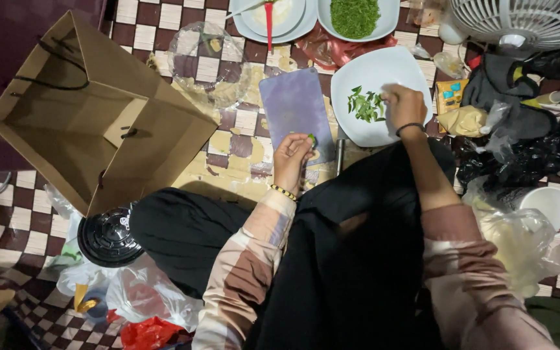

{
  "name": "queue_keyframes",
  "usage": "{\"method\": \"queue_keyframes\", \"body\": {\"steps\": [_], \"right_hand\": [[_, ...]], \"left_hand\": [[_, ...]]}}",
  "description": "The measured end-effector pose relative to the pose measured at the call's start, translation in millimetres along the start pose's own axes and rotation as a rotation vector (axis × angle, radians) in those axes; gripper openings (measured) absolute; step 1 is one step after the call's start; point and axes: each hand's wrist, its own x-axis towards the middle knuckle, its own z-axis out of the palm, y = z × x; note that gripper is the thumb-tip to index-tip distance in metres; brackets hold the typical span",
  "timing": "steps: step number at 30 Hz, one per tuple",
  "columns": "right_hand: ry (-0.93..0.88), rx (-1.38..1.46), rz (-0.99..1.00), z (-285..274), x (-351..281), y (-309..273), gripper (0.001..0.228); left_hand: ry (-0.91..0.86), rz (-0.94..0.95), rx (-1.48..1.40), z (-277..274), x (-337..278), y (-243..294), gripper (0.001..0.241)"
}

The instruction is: Picking green leaves off stems and placing them into a white bowl while sitting on the floor.

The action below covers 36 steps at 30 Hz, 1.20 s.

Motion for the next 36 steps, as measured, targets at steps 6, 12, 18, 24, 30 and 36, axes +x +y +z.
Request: {"method": "queue_keyframes", "body": {"steps": [6, 12, 18, 24, 30, 36], "right_hand": [[0.162, 0.552, -0.016, 2.3, -60.8, -55.8, 0.020], [-0.045, 1.048, 0.292, -20.1, -142.0, -173.4, 0.018], [-0.037, 1.052, 0.334, -21.1, -147.5, -183.7, 0.024], [-0.070, 1.254, 0.482, -20.4, -151.9, -175.2, 0.016], [-0.079, 1.207, 0.417, -19.9, -153.5, -172.0, 0.012], [-0.201, 1.138, 0.356, -1.9, -153.3, -141.1, 0.004]], "left_hand": [[0.032, 0.096, 0.060, 8.4, -1.0, -16.9, 0.014], [0.067, 0.173, 0.067, 32.1, -17.8, -0.5, 0.012], [0.058, 0.189, 0.036, 33.6, -23.1, 2.3, 0.014], [-0.013, 0.196, 0.070, 32.1, -24.8, 2.2, 0.015], [-0.041, 0.129, 0.024, 23.2, -26.5, 7.7, 0.014], [-0.036, 0.133, 0.093, 7.5, -21.6, -2.8, 0.016]]}}
